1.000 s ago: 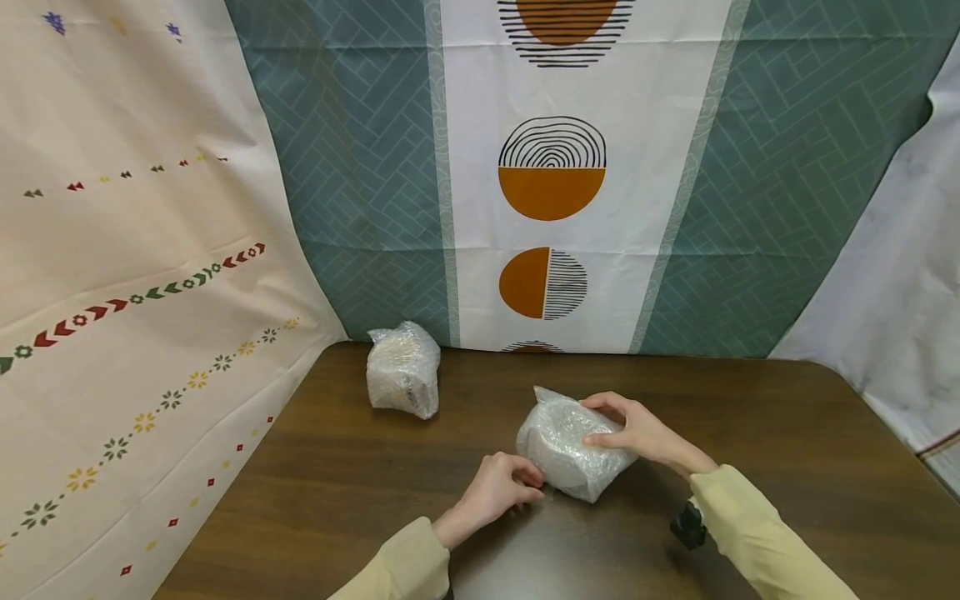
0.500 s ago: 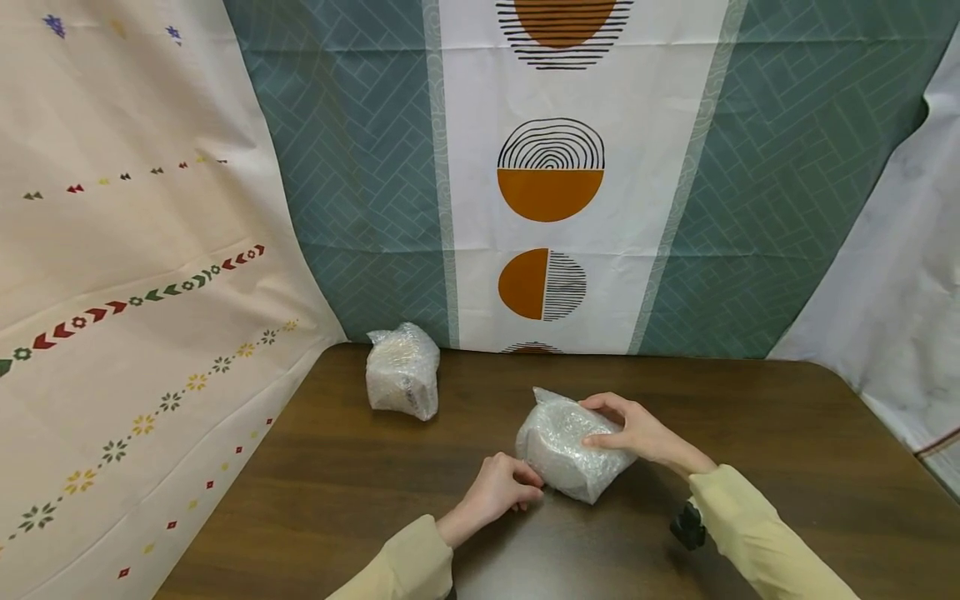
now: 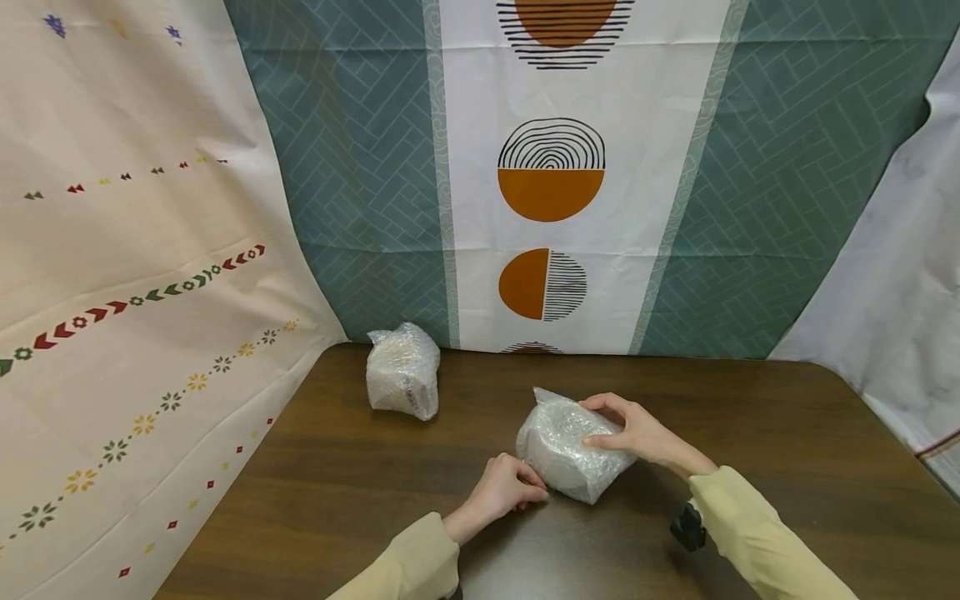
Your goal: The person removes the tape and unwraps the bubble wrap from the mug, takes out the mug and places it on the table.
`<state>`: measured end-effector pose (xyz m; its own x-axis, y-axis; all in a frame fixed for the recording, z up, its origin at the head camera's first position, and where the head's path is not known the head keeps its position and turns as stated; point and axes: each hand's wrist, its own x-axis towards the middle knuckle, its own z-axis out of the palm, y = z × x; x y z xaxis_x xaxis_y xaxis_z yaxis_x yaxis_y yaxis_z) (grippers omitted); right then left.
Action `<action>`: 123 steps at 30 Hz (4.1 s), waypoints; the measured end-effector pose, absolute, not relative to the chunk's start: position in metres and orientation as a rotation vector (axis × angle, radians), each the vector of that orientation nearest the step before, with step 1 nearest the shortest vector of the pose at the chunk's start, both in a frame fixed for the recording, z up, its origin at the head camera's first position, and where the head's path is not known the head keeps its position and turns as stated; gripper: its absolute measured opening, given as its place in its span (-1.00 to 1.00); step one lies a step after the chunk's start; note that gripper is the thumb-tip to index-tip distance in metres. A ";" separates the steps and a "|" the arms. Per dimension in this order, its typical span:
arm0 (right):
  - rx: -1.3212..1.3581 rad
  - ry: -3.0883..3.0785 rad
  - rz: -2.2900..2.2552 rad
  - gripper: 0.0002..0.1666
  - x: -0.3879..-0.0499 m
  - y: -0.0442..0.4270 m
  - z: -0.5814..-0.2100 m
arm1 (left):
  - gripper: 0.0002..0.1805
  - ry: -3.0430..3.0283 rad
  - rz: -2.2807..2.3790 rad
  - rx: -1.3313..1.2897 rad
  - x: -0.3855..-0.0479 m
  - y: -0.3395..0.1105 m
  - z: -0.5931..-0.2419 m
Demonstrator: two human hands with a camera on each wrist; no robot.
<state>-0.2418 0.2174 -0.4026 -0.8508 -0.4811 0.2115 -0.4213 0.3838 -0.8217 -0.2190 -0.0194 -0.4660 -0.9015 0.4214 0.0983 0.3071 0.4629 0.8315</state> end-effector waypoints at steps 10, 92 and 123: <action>-0.842 2.555 -1.489 -0.43 -0.254 0.225 -0.421 | -0.90 2.642 1.420 0.585 -0.216 -0.015 -0.466; -0.880 2.621 -1.419 -0.45 -0.243 0.219 -0.403 | -0.91 2.010 1.458 1.019 -0.235 -0.075 -0.410; -0.836 2.598 -1.431 -0.42 -0.247 0.222 -0.411 | -0.84 2.099 1.424 0.820 -0.243 -0.088 -0.398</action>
<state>-0.2468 0.2221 -0.4107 -0.8513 -0.4846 0.2011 -0.4290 0.4224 -0.7985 -0.2427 -0.0884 -0.3982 -0.7101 0.7023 -0.0505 0.2124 0.2821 0.9356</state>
